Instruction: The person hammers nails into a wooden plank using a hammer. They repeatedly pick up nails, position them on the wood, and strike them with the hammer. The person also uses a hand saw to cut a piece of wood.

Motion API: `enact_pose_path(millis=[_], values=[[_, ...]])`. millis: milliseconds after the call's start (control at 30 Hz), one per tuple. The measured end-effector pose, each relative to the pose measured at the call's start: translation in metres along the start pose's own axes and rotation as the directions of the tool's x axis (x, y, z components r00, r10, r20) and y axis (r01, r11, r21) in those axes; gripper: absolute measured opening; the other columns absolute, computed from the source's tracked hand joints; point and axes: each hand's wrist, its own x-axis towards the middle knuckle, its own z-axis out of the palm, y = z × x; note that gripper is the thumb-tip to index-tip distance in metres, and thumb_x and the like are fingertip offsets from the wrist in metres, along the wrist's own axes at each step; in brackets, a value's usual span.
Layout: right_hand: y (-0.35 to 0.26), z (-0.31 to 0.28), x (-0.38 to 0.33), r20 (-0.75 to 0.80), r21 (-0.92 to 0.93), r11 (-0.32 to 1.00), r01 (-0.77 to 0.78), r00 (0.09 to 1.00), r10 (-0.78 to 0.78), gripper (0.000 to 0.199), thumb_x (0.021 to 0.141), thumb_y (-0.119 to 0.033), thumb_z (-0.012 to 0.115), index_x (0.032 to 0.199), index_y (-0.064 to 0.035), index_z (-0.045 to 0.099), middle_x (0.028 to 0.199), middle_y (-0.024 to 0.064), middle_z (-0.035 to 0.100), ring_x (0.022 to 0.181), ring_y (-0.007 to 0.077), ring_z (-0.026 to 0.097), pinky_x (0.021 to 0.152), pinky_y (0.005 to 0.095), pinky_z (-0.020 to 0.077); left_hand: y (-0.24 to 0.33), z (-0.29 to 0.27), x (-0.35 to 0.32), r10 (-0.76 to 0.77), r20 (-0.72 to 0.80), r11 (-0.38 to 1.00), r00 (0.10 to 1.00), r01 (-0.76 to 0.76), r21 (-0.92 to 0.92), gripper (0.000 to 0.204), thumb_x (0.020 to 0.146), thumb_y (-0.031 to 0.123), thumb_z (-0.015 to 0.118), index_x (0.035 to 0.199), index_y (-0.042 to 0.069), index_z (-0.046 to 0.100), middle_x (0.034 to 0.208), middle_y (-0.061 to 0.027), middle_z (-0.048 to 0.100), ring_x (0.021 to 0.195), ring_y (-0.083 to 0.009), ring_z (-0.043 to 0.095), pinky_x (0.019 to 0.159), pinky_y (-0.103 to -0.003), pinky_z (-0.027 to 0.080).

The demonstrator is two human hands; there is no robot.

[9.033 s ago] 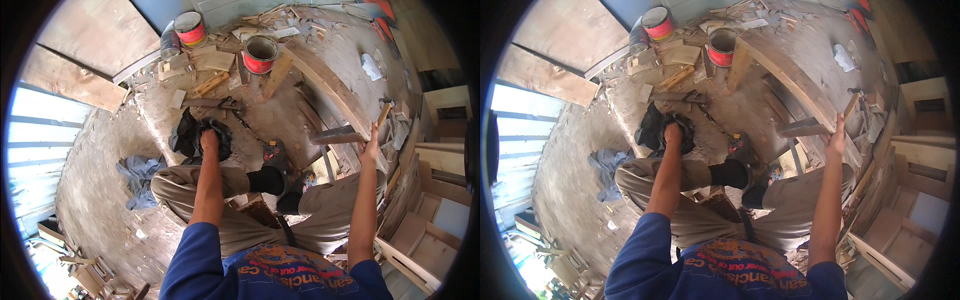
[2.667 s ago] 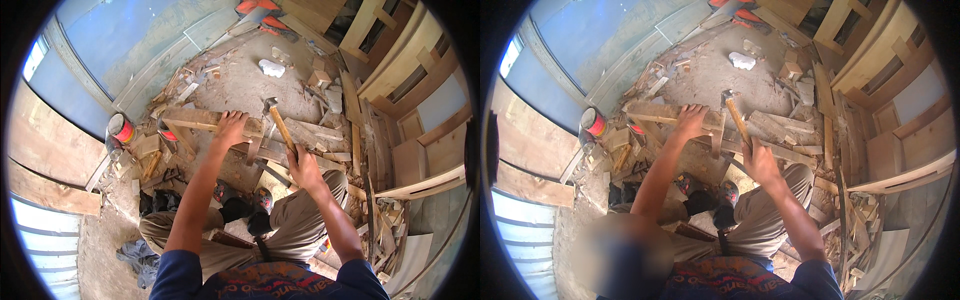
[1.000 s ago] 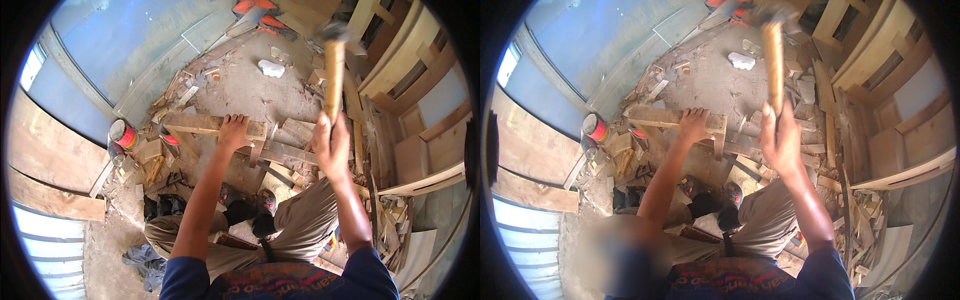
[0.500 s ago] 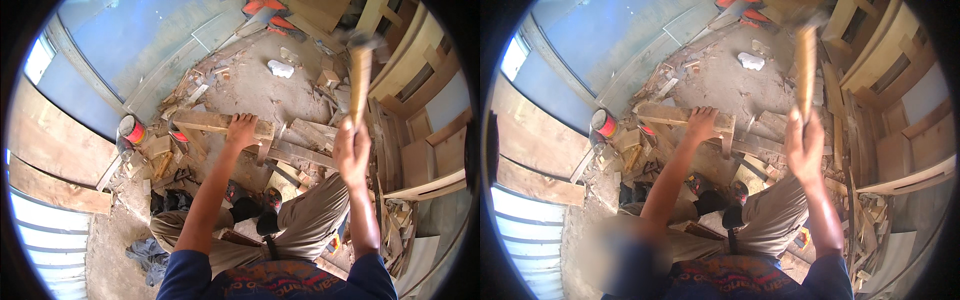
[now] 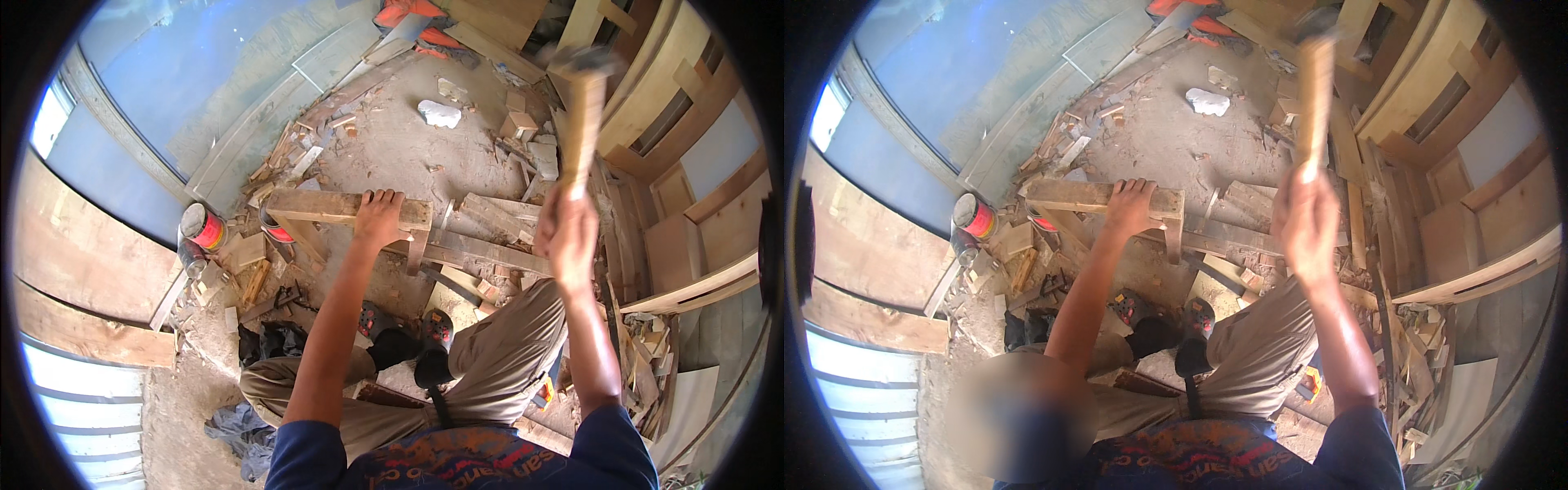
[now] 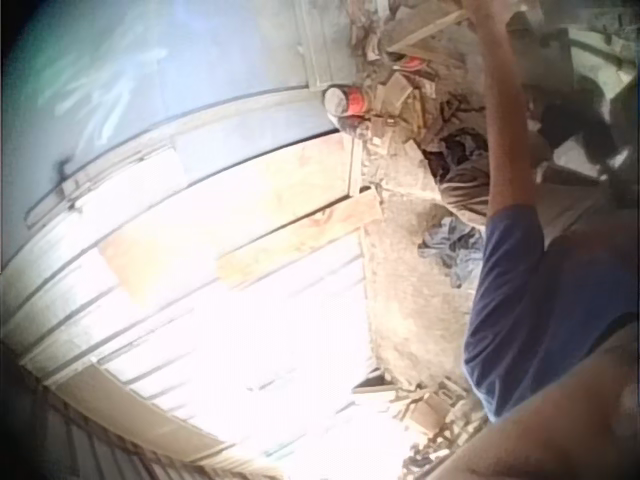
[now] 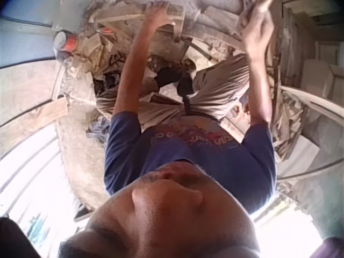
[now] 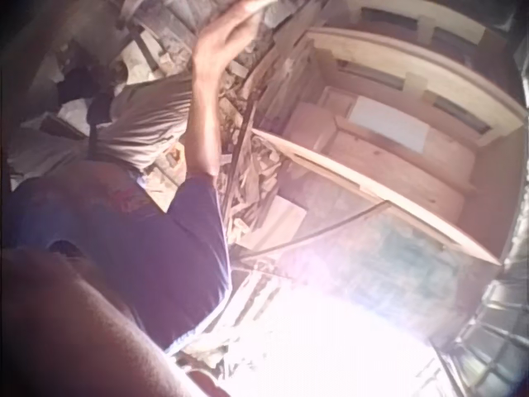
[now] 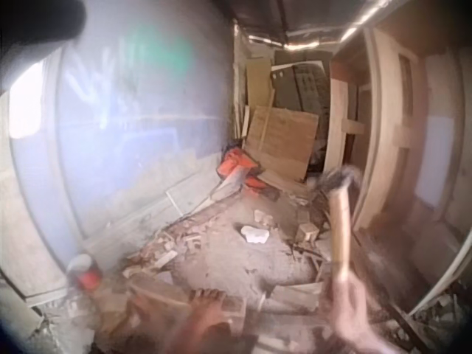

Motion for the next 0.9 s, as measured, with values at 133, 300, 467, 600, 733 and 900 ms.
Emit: enact_pose_path(millis=[133, 300, 467, 600, 733, 900], values=[[0.030, 0.025, 0.014, -0.110, 0.223, 0.890, 0.398, 0.918, -0.382, 0.047, 0.108, -0.047, 0.043, 0.088, -0.0047, 0.051, 0.064, 0.0020, 0.047, 0.053, 0.0098, 0.047, 0.044, 0.0286, 0.0373, 0.009, -0.002, 0.004, 0.022, -0.012, 0.999, 1.000, -0.022, -0.030, 0.090, 0.067, 0.056, 0.087, 0.136, 0.009, 0.051, 0.131, -0.0091, 0.058, 0.128, -0.0254, 0.051, 0.112, -0.045, 0.033], [0.145, -0.017, -0.065, 0.327, -0.755, 0.641, -0.135, 0.770, 0.548, 0.049, 0.108, -0.040, 0.044, 0.107, 0.0057, 0.061, 0.070, 0.0230, 0.056, 0.062, 0.0215, 0.059, 0.053, 0.0461, 0.0439, 0.013, -0.004, 0.005, 0.031, -0.003, 0.999, 1.000, -0.031, -0.021, 0.092, 0.068, 0.057, 0.087, 0.137, 0.009, 0.050, 0.131, -0.0091, 0.058, 0.128, -0.0257, 0.051, 0.112, -0.046, 0.032], [0.013, 0.000, -0.005, 0.231, -0.229, 0.972, -0.051, 0.967, 0.105, 0.058, 0.109, -0.055, 0.027, 0.086, -0.0089, 0.055, 0.058, -0.0042, 0.048, 0.044, 0.0074, 0.047, 0.037, 0.0269, 0.0363, -0.003, 0.011, 0.001, 0.009, -0.100, 1.000, 0.995, -0.012, -0.027, 0.092, 0.060, 0.055, 0.089, 0.132, 0.010, 0.054, 0.123, -0.0080, 0.061, 0.123, -0.0258, 0.053, 0.109, -0.046, 0.033], [-0.011, 0.025, 0.028, -0.164, 0.359, 0.816, 0.453, 0.892, -0.422, 0.048, 0.109, -0.050, 0.037, 0.093, -0.0055, 0.048, 0.058, -0.0008, 0.040, 0.047, 0.0101, 0.041, 0.041, 0.0273, 0.0341, -0.001, 0.011, 0.001, 0.020, -0.105, 1.000, 0.994, -0.022, -0.011, 0.091, 0.061, 0.055, 0.089, 0.132, 0.010, 0.054, 0.123, -0.0076, 0.061, 0.122, -0.0259, 0.054, 0.109, -0.046, 0.033], [0.131, 0.017, -0.055, 0.244, -0.332, 0.943, -0.036, 0.962, 0.122, 0.041, 0.106, -0.038, 0.050, 0.096, 0.0015, 0.059, 0.075, 0.0187, 0.061, 0.068, 0.0283, 0.061, 0.063, 0.0423, 0.0493, 0.009, 0.007, 0.010, 0.050, -0.113, 0.998, 0.992, -0.054, -0.037, 0.090, 0.061, 0.056, 0.089, 0.130, 0.010, 0.054, 0.123, -0.0077, 0.061, 0.123, -0.0259, 0.053, 0.109, -0.046, 0.033], [0.105, 0.004, -0.069, 0.166, -0.344, 0.897, -0.277, 0.922, 0.349, 0.055, 0.107, -0.047, 0.045, 0.084, 0.0011, 0.058, 0.065, 0.0101, 0.059, 0.059, 0.0225, 0.060, 0.055, 0.0408, 0.0475, 0.008, 0.007, -0.004, 0.026, -0.027, 0.999, 0.999, -0.027, -0.029, 0.090, 0.069, 0.056, 0.086, 0.136, 0.009, 0.049, 0.130, -0.0082, 0.058, 0.128, -0.0255, 0.050, 0.113, -0.046, 0.031]])
